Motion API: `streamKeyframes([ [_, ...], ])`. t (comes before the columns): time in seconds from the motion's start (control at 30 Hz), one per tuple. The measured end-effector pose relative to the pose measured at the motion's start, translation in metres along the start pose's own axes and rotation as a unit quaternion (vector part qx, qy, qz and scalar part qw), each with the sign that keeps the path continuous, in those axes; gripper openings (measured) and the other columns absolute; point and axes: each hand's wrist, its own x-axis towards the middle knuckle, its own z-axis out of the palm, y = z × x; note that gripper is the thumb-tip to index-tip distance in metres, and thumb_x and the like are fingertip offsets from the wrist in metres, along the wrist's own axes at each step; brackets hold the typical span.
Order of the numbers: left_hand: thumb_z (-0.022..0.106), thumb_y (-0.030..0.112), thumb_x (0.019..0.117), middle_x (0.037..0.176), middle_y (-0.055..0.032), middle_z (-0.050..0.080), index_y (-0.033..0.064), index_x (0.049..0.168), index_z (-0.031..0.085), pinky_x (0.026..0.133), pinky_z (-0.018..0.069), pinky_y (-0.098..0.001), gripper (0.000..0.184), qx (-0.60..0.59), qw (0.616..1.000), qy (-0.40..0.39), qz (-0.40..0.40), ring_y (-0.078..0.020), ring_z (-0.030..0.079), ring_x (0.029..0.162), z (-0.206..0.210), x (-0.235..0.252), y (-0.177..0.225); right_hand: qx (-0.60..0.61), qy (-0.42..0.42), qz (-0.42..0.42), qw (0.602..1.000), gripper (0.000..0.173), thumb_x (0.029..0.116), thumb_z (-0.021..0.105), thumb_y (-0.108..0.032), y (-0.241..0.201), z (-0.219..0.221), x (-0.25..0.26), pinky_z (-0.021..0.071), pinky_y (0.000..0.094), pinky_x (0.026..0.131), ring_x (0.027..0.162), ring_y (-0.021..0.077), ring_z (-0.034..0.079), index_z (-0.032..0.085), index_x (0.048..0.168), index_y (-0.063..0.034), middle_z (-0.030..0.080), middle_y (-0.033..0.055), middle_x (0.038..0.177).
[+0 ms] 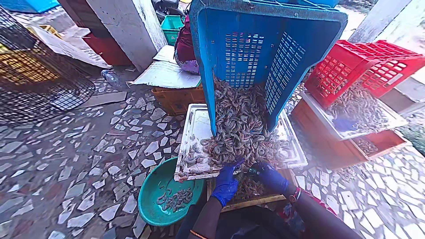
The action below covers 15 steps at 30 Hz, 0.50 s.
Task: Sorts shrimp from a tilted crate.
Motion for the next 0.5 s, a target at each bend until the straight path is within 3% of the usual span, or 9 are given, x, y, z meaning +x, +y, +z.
streamKeyframes([
  [0.07, 0.060, 0.001, 0.0887, 0.144, -0.0182, 0.055, 0.0262, 0.142, 0.062, 0.104, 0.0434, -0.0648, 0.059, 0.041, 0.999, -0.024, -0.010, -0.0417, 0.052, 0.132, 0.008, -0.007, 0.015, 0.013, -0.003, -0.015, 1.000, 0.028, 0.1023, 0.060, -0.031, 0.001, 0.005, 0.001, 0.0548, 0.0321, 0.079, 0.081, 0.0098, 0.064, 0.071, 0.110, -0.0058, 0.069, 0.0034, 0.094],
  [0.1, 0.060, 0.002, 0.0894, 0.143, -0.0183, 0.056, 0.0205, 0.138, 0.064, 0.104, 0.0442, -0.0634, 0.052, 0.082, 0.996, -0.022, -0.029, -0.0411, 0.053, 0.132, 0.010, -0.009, 0.021, 0.035, -0.001, -0.027, 0.999, 0.025, 0.1025, 0.060, -0.029, 0.000, 0.008, -0.002, 0.0525, 0.0290, 0.074, 0.075, 0.0072, 0.061, 0.071, 0.105, -0.0060, 0.066, 0.0006, 0.087],
  [0.2, 0.061, 0.009, 0.0925, 0.145, -0.0154, 0.057, 0.0189, 0.138, 0.064, 0.103, 0.0452, -0.0617, 0.047, 0.178, 0.980, 0.006, -0.085, -0.0392, 0.054, 0.132, 0.002, -0.007, 0.024, 0.153, 0.013, -0.080, 0.985, 0.015, 0.1026, 0.055, -0.016, -0.008, 0.009, -0.015, 0.0534, 0.0221, 0.067, 0.070, 0.0020, 0.061, 0.067, 0.097, -0.0077, 0.066, -0.0062, 0.079],
  [0.23, 0.059, 0.010, 0.0944, 0.145, -0.0135, 0.057, 0.0202, 0.139, 0.063, 0.104, 0.0446, -0.0607, 0.046, 0.162, 0.982, 0.008, -0.096, -0.0374, 0.054, 0.133, -0.003, -0.008, 0.018, 0.125, 0.013, -0.088, 0.988, 0.015, 0.1018, 0.056, -0.016, -0.008, 0.004, -0.019, 0.0558, 0.0238, 0.073, 0.076, 0.0036, 0.064, 0.068, 0.101, -0.0079, 0.068, -0.0046, 0.084],
  [0.27, 0.057, 0.009, 0.0951, 0.145, -0.0131, 0.057, 0.0206, 0.139, 0.064, 0.107, 0.0437, -0.0594, 0.046, 0.123, 0.988, 0.009, -0.092, -0.0357, 0.054, 0.134, -0.007, -0.009, 0.011, 0.033, 0.000, -0.079, 0.996, 0.020, 0.1024, 0.058, -0.019, -0.008, -0.002, -0.020, 0.0559, 0.0278, 0.086, 0.091, 0.0071, 0.066, 0.069, 0.113, -0.0068, 0.070, -0.0001, 0.100],
  [0.3, 0.055, 0.007, 0.0958, 0.145, -0.0137, 0.057, 0.0198, 0.140, 0.064, 0.110, 0.0418, -0.0572, 0.046, 0.062, 0.995, 0.010, -0.073, -0.0339, 0.052, 0.135, -0.009, -0.011, 0.004, -0.096, -0.014, -0.071, 0.993, 0.031, 0.1023, 0.060, -0.027, -0.006, -0.006, -0.017, 0.0517, 0.0348, 0.101, 0.111, 0.0121, 0.066, 0.068, 0.128, -0.0115, 0.070, 0.0034, 0.121],
  [0.37, 0.052, 0.003, 0.0978, 0.143, -0.0170, 0.057, 0.0138, 0.137, 0.065, 0.116, 0.0399, -0.0468, 0.043, -0.099, 0.995, 0.028, 0.005, -0.0284, 0.051, 0.136, 0.001, -0.014, -0.005, -0.268, -0.009, -0.094, 0.959, 0.048, 0.0999, 0.061, -0.038, 0.003, 0.002, -0.006, 0.0428, 0.0486, 0.113, 0.133, 0.0242, 0.056, 0.059, 0.144, -0.0189, 0.060, 0.0084, 0.144],
  [0.43, 0.048, 0.000, 0.0984, 0.141, -0.0178, 0.058, 0.0062, 0.135, 0.064, 0.115, 0.0411, -0.0374, 0.040, -0.246, 0.967, 0.061, 0.036, -0.0219, 0.052, 0.135, 0.017, -0.016, 0.002, -0.294, 0.037, -0.135, 0.945, 0.046, 0.1009, 0.059, -0.030, 0.002, 0.020, -0.001, 0.0409, 0.0521, 0.113, 0.132, 0.0329, 0.057, 0.060, 0.142, -0.0099, 0.062, 0.0173, 0.140],
  [0.5, 0.043, -0.001, 0.1030, 0.142, -0.0214, 0.056, -0.0056, 0.139, 0.054, 0.113, 0.0424, -0.0321, 0.038, -0.345, 0.934, 0.088, 0.003, -0.0189, 0.054, 0.132, 0.023, -0.021, 0.015, -0.305, 0.101, -0.181, 0.930, 0.041, 0.0983, 0.058, -0.019, 0.000, 0.037, 0.003, 0.0412, 0.0544, 0.111, 0.125, 0.0374, 0.060, 0.062, 0.136, -0.0031, 0.066, 0.0213, 0.130],
])
